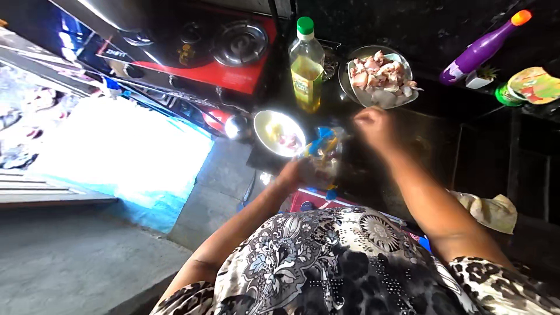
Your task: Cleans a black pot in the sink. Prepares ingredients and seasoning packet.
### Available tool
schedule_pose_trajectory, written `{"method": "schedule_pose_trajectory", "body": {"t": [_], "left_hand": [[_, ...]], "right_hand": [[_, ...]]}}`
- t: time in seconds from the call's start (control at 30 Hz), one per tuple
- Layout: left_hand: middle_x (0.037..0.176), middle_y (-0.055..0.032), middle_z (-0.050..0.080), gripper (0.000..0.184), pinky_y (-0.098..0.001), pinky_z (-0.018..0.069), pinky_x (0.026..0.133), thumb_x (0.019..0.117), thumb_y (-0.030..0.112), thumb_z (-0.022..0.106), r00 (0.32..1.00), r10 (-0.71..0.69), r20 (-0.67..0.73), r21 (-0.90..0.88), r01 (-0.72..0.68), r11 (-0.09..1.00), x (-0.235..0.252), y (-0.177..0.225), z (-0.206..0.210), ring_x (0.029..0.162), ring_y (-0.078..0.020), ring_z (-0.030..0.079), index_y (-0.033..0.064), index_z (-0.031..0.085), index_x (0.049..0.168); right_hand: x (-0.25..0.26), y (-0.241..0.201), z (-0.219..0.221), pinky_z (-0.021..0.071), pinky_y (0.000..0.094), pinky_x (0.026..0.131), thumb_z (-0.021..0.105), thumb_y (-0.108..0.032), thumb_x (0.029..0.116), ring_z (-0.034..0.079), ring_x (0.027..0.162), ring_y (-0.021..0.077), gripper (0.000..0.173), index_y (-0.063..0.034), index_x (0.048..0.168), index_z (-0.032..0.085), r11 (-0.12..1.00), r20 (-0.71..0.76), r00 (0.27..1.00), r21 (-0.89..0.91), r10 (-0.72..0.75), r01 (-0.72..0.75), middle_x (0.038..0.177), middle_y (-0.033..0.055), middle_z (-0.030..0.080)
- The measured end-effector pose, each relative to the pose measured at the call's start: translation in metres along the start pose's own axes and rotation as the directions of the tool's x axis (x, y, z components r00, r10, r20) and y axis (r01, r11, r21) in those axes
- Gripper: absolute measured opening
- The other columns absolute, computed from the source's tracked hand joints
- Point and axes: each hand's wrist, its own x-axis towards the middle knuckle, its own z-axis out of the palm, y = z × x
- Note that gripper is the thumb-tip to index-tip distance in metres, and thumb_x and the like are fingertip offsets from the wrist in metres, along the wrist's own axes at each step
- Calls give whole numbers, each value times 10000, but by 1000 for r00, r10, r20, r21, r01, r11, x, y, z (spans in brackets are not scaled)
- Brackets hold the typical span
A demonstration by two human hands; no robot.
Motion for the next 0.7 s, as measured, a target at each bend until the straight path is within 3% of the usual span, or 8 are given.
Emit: {"method": "schedule_pose_trajectory", "body": {"t": [0.07, 0.17, 0.23, 0.33, 0.4, 0.5, 0.6, 0.7], "left_hand": [[1039, -150, 675, 399, -500, 594, 718, 1096, 397, 411, 999, 17, -31, -17, -18, 1000, -3, -4, 4, 886, -298, 693, 151, 429, 1409], [1038, -161, 677, 464, -522, 588, 733, 1082, 478, 390, 996, 38, -75, -65, -43, 997, -10, -9, 14, 887, -309, 688, 107, 502, 1336], [1058, -162, 675, 475, -528, 590, 733, 1082, 497, 374, 995, 66, -79, -72, -72, 995, -14, -13, 20, 899, -317, 688, 137, 479, 1375], [1147, -201, 663, 517, -586, 580, 760, 1085, 507, 375, 991, 93, -91, -76, -100, 992, -18, -21, 26, 964, -376, 684, 210, 378, 1508], [1185, -206, 652, 522, -598, 575, 770, 1081, 506, 388, 991, 97, -95, -111, -108, 988, -17, -25, 27, 994, -387, 676, 223, 357, 1518], [1182, -204, 664, 529, -576, 587, 792, 1067, 532, 377, 995, 76, -58, -194, -86, 977, -17, -31, 26, 1005, -378, 687, 150, 457, 1423], [1128, -203, 678, 542, -526, 601, 794, 1079, 510, 354, 996, 90, -17, -255, -91, 963, -26, -32, 27, 958, -344, 701, 64, 512, 1344], [1110, -206, 685, 539, -502, 614, 784, 1080, 491, 355, 997, 74, -10, -380, -72, 922, -34, -31, 23, 936, -338, 713, 42, 539, 1315]], "right_hand": [[-18, -29, 15, 534, 435, 1039, 651, -102, 984, 688, 1119, 289, 175, 18, 1057, 754, 980, 121, 973, 60, -197, 191, 1125, 181, 726], [-26, -25, 45, 482, 594, 1008, 653, -173, 988, 669, 1146, 357, 186, -58, 1025, 794, 918, 321, 868, 13, -379, 396, 1131, 127, 757], [-15, -19, 41, 469, 563, 1063, 632, -172, 1003, 632, 1193, 376, 211, -46, 1065, 788, 937, 316, 885, 43, -341, 346, 1191, 173, 714], [5, -9, 31, 481, 476, 1085, 628, -163, 1016, 629, 1200, 355, 242, -11, 1163, 745, 990, 315, 939, 67, -136, 121, 1222, 226, 674], [16, 3, 34, 439, 538, 1120, 619, -296, 1034, 597, 1269, 384, 376, -30, 1291, 688, 993, 400, 914, -116, 71, -26, 1297, 234, 659], [21, 5, 43, 405, 619, 1110, 626, -361, 1020, 552, 1303, 422, 402, -55, 1271, 697, 939, 450, 857, -327, 251, -104, 1318, 236, 642], [13, 0, 45, 454, 600, 1071, 659, -240, 982, 603, 1234, 416, 319, -10, 1197, 712, 985, 364, 926, -172, 96, -35, 1254, 251, 664], [-14, -27, 27, 449, 538, 1114, 597, -177, 1039, 556, 1316, 389, 332, 22, 1303, 628, 990, 335, 933, 90, -129, 105, 1417, 250, 566]]}}
